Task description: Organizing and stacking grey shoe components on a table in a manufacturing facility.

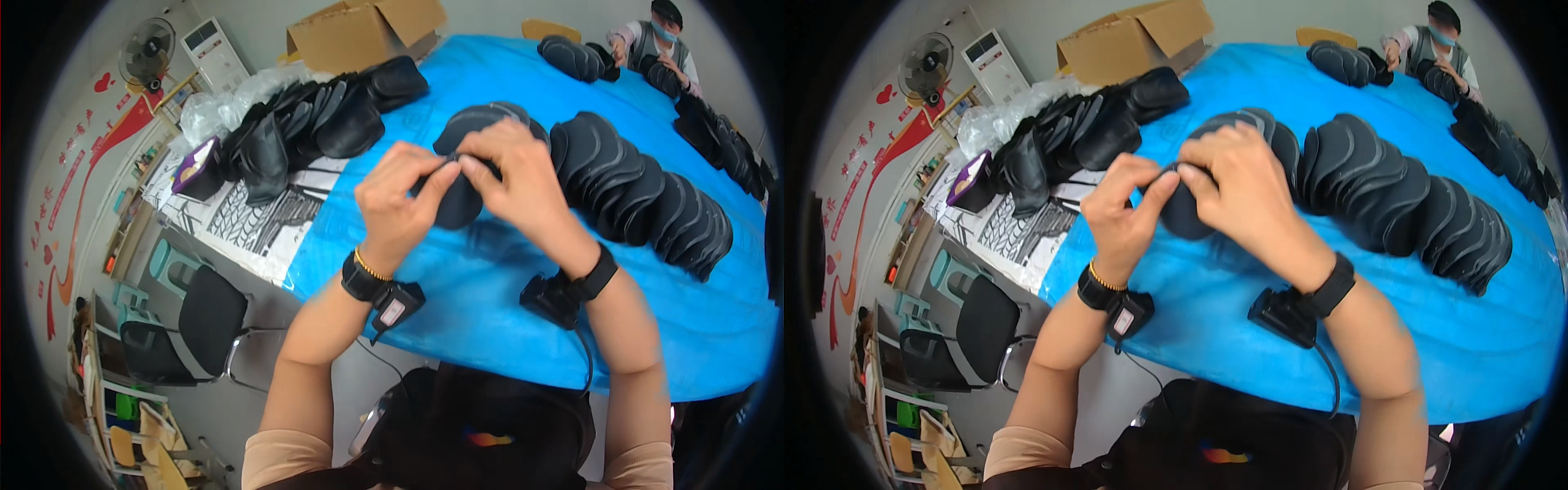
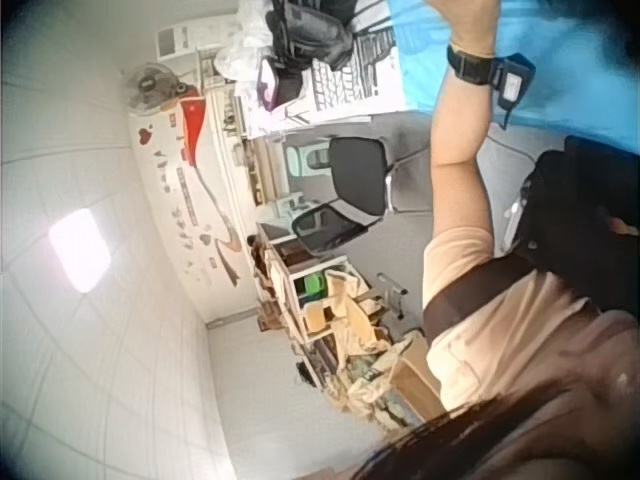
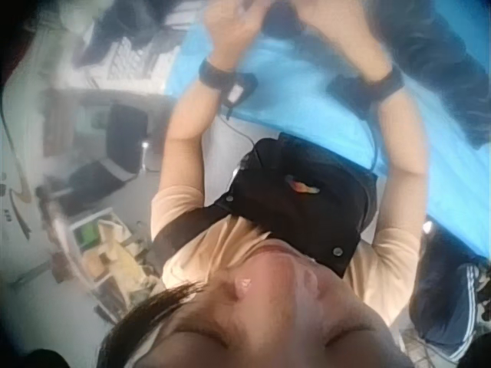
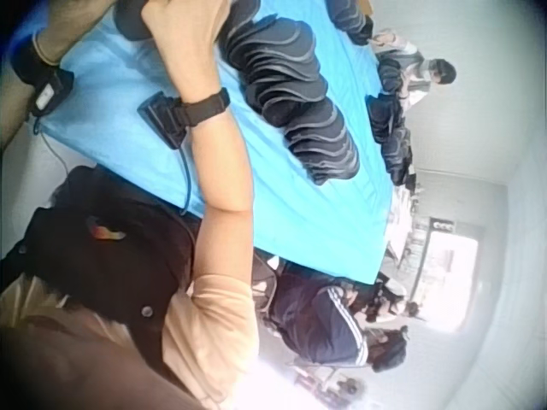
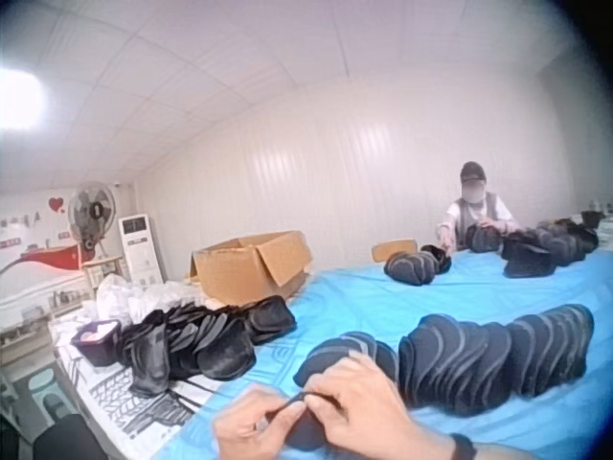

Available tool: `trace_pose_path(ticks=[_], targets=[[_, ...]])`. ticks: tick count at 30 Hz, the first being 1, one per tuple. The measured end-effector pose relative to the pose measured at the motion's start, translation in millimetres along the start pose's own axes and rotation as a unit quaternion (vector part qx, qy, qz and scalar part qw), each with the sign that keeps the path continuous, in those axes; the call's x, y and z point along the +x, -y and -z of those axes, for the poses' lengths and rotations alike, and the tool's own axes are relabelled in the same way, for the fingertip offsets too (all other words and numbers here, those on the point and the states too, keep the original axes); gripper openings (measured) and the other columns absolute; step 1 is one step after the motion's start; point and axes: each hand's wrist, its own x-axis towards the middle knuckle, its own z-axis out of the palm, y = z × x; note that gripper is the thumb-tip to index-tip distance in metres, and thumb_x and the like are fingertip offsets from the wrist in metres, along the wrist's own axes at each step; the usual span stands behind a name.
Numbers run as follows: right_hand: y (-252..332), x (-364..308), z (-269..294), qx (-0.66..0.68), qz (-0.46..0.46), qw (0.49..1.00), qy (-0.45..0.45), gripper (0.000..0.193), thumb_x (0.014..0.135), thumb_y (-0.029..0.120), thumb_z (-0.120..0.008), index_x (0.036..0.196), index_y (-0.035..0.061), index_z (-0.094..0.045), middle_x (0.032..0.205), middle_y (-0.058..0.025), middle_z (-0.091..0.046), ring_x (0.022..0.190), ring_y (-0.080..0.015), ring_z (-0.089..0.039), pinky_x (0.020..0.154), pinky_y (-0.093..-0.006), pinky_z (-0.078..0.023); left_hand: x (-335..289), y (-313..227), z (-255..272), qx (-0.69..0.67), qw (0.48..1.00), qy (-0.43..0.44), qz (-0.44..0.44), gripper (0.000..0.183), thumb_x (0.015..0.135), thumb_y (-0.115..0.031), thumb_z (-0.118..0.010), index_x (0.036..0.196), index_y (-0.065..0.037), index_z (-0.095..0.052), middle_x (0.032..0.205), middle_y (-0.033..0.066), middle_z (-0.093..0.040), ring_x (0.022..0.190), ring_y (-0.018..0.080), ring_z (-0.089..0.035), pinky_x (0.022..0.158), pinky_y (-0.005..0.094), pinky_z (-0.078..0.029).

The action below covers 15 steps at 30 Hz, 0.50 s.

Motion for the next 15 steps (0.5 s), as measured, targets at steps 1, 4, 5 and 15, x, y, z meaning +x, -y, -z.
trace_pose_path(ticks=[1, 4, 5, 15], targets=[[-0.9, 0.6, 0.7, 0.013, -0.014, 1.0, 0.005, 0.012, 0.083, 0.014, -0.061, 0.086, 0.0029, -0.066, 0.077, -0.0103, -0.063, 0.084, -0.0294, -0.059, 0.093, -0.0437, -0.04, -2.0, 4.7, 0.6, -0.035, 0.999, 0.019, 0.024, 0.01, 0.08, -0.003, -0.073, 0.078, 0.003, -0.064, 0.075, 0.0084, -0.062, 0.069, 0.0139, -0.057, 0.061, 0.0249, -0.045], [-6.6, -5.0, -1.6, 0.021, -0.015, 1.0, 0.012, 0.013, 0.084, 0.014, -0.062, 0.087, 0.0024, -0.066, 0.077, -0.0112, -0.063, 0.082, -0.0294, -0.058, 0.091, -0.0393, -0.042, -5.7, 20.5, 7.0, -0.131, 0.985, 0.063, 0.097, 0.011, 0.083, -0.007, -0.071, 0.083, 0.003, -0.066, 0.082, 0.0066, -0.063, 0.075, 0.0124, -0.057, 0.066, 0.0233, -0.045], [-7.9, -3.8, 1.3, 0.047, -0.044, 0.998, 0.023, 0.015, 0.084, 0.014, -0.061, 0.091, 0.0012, -0.067, 0.082, -0.0128, -0.066, 0.082, -0.0315, -0.06, 0.087, -0.0373, -0.043, -4.6, 25.6, 7.8, -0.186, 0.967, 0.09, 0.149, 0.012, 0.085, -0.008, -0.07, 0.086, 0.004, -0.066, 0.086, 0.0058, -0.063, 0.079, 0.0118, -0.057, 0.068, 0.0227, -0.045], [-5.9, -6.5, -3.3, 0.027, -0.039, 0.999, -0.006, 0.013, 0.083, 0.01, -0.06, 0.092, 0.0046, -0.068, 0.081, -0.0155, -0.066, 0.079, -0.0352, -0.062, 0.073, -0.0387, -0.049, -2.8, 14.3, 8.1, -0.039, 0.995, 0.069, 0.056, 0.009, 0.082, -0.007, -0.071, 0.082, 0.001, -0.066, 0.075, 0.0087, -0.064, 0.07, 0.0161, -0.06, 0.063, 0.0268, -0.047]])
